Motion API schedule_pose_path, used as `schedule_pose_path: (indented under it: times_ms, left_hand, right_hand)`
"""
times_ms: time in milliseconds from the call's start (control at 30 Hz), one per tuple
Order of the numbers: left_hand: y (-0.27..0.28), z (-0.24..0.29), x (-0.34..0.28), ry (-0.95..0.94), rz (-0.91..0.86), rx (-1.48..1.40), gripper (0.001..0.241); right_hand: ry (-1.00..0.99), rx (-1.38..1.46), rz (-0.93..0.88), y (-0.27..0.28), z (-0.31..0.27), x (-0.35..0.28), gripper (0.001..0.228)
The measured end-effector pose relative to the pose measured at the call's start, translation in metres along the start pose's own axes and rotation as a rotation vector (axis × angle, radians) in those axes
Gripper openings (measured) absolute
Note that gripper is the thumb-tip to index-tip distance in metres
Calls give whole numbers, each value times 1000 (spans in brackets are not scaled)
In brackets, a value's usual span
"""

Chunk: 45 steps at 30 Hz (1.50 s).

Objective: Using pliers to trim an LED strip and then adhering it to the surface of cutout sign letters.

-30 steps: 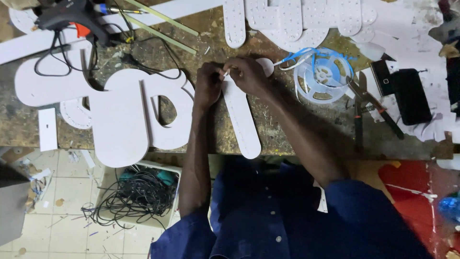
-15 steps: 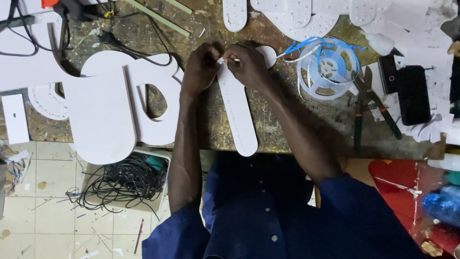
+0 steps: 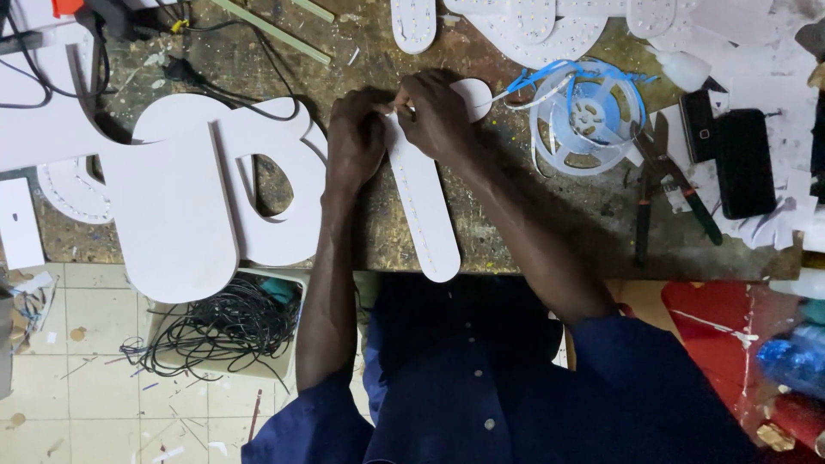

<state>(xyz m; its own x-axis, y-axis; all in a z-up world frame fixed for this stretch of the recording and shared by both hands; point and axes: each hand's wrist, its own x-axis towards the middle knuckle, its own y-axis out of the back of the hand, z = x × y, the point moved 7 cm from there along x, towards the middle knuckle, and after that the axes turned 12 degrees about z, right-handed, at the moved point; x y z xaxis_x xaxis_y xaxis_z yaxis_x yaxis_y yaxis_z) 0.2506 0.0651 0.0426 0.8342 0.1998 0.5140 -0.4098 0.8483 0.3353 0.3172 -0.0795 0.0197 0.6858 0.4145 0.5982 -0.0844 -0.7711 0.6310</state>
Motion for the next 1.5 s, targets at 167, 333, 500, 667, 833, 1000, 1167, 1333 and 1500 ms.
schedule_pose_path:
  times_ms: [167, 333, 500, 667, 833, 1000, 1167, 1333, 1500]
  left_hand:
    - [-5, 1, 8, -80, -27, 62, 30]
    - [-13, -13, 12, 20, 0, 59, 33]
    - [-24, -50, -4, 170, 12, 270, 13]
    - [-25, -36, -1, 158, 22, 307, 10]
    - [-15, -12, 3, 130, 23, 236, 12]
    - [-15, -23, -2, 156, 75, 210, 7]
    - [-21, -22, -2, 73, 77, 280, 8]
    - [-24, -27, -5, 24, 163, 250, 7]
    - [-20, 1, -4, 0, 242, 283, 19]
  right_hand:
    - [127, -90, 34, 7, -10, 2, 21]
    - [197, -382, -133, 11, -1, 3, 40]
    - [184, -359, -227, 44, -13, 6, 16]
    - [201, -226, -105, 37, -13, 6, 7]
    - [210, -86, -20, 43, -24, 16, 6]
    - [159, -90, 18, 42, -18, 5, 3]
    - [117, -107, 67, 39, -11, -8, 5]
    - [143, -114, 132, 35, -12, -14, 5]
    - [109, -134, 178, 35, -9, -18, 6]
